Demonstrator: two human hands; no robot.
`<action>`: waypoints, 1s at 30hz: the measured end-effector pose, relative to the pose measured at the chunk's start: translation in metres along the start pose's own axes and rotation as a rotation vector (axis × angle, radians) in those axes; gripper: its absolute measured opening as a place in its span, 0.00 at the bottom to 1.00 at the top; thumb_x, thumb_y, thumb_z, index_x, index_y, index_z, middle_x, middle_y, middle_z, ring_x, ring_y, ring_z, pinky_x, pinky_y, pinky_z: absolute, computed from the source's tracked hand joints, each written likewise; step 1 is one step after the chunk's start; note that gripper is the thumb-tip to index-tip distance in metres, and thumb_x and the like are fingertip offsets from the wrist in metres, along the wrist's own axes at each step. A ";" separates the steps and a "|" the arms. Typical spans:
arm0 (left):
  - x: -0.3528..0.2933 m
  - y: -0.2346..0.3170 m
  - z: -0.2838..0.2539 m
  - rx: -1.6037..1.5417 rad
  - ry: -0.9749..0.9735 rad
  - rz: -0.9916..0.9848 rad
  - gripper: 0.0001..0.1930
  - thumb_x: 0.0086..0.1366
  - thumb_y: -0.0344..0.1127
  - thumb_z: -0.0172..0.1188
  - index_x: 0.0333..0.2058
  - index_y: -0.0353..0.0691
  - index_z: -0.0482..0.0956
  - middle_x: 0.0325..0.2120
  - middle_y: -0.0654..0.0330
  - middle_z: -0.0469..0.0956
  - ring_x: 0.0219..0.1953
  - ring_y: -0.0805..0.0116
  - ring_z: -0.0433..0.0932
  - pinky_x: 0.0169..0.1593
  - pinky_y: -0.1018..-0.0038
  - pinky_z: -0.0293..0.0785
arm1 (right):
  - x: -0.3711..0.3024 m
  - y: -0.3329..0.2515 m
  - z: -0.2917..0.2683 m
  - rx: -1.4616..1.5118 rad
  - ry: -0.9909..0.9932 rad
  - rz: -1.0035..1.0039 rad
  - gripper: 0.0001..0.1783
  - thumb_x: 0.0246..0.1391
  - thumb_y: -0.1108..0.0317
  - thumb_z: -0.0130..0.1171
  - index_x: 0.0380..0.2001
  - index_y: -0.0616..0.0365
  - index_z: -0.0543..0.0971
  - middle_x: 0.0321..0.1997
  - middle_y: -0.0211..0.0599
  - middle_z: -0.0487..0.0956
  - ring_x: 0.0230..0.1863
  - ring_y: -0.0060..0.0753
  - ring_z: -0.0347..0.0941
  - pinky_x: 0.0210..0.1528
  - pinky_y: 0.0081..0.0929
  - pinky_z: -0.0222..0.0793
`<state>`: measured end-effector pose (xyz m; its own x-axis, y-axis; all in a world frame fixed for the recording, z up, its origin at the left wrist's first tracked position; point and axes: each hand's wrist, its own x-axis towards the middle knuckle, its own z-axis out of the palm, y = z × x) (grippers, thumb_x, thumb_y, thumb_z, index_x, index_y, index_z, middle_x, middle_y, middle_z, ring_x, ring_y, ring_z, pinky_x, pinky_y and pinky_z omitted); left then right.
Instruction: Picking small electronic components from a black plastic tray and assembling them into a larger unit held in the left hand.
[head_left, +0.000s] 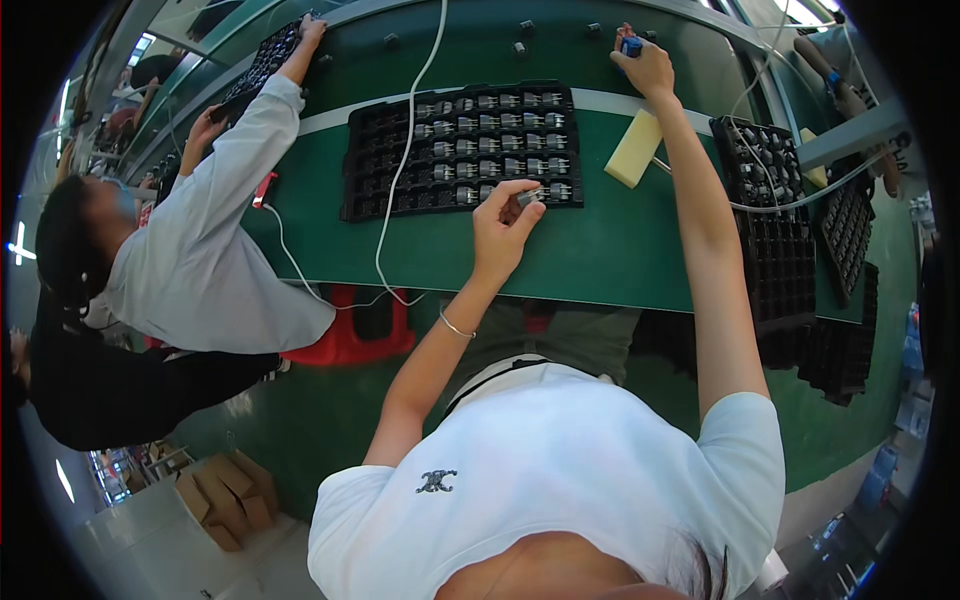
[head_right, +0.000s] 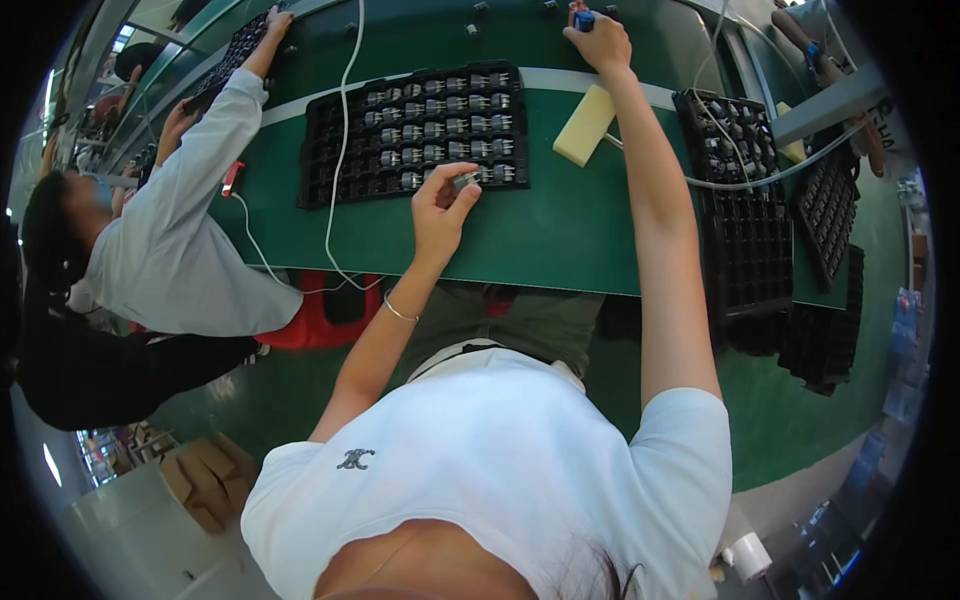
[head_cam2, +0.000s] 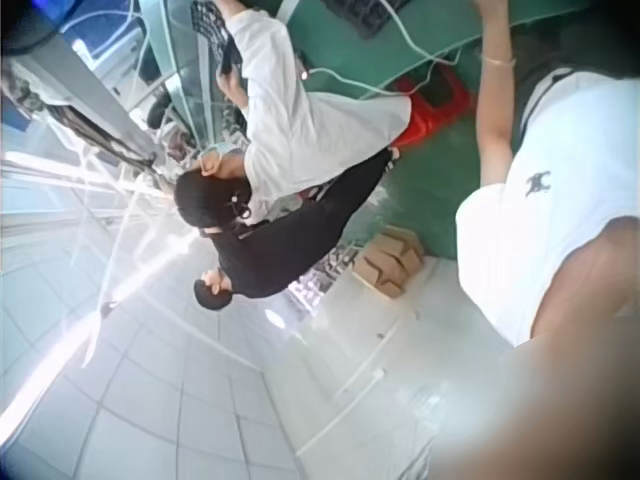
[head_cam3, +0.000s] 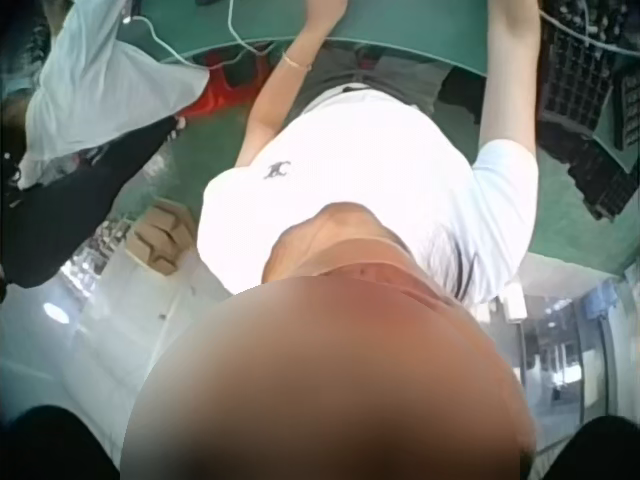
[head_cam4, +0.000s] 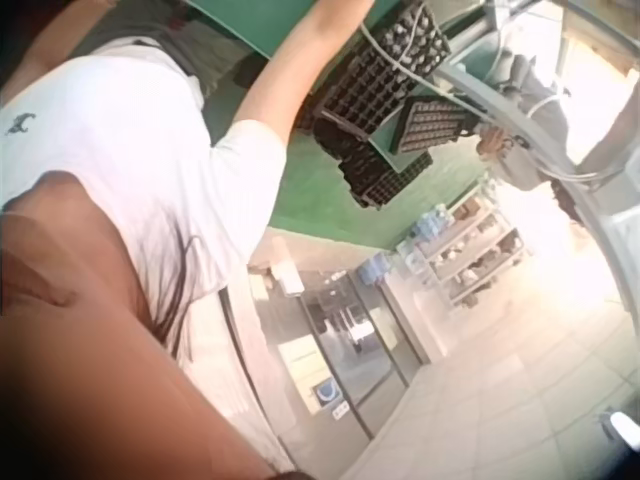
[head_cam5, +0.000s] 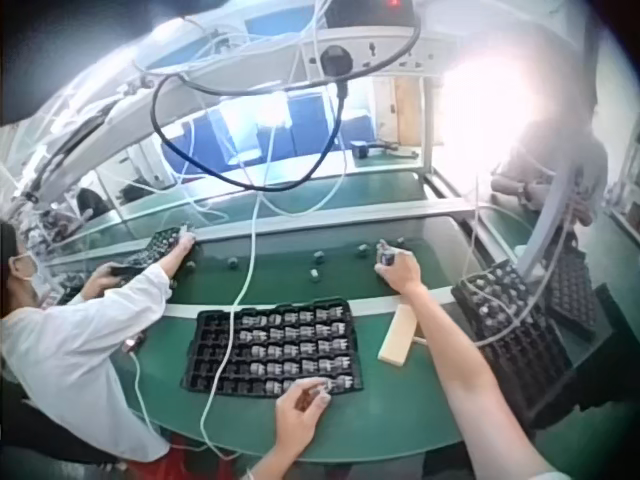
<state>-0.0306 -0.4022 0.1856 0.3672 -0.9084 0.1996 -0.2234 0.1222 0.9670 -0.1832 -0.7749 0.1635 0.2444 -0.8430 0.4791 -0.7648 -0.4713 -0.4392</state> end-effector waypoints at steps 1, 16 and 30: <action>0.000 0.001 0.000 -0.115 0.020 -0.019 0.12 0.62 0.32 0.64 0.44 0.37 0.79 0.24 0.71 0.70 0.24 0.86 0.63 0.27 0.87 0.59 | -0.003 -0.005 0.001 -0.004 0.004 -0.002 0.29 0.43 0.43 0.65 0.35 0.60 0.83 0.32 0.49 0.83 0.35 0.49 0.81 0.40 0.40 0.76; -0.003 0.051 0.008 -0.395 -0.092 -0.160 0.13 0.60 0.25 0.64 0.44 0.32 0.79 0.29 0.59 0.82 0.26 0.81 0.76 0.28 0.84 0.73 | -0.216 -0.161 -0.156 1.290 -0.465 0.378 0.25 0.52 0.56 0.65 0.48 0.60 0.74 0.35 0.29 0.78 0.29 0.13 0.73 0.22 0.09 0.64; 0.013 0.057 -0.008 -0.255 -0.243 -0.195 0.12 0.55 0.27 0.69 0.39 0.33 0.79 0.24 0.61 0.82 0.22 0.84 0.74 0.27 0.86 0.70 | -0.221 -0.161 -0.145 1.455 -0.581 0.636 0.25 0.55 0.55 0.63 0.48 0.62 0.73 0.37 0.31 0.78 0.30 0.14 0.75 0.23 0.12 0.70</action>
<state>-0.0314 -0.4042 0.2447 0.1494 -0.9888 -0.0051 0.0723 0.0058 0.9974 -0.2000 -0.4756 0.2386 0.5602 -0.8004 -0.2136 0.2414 0.4044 -0.8822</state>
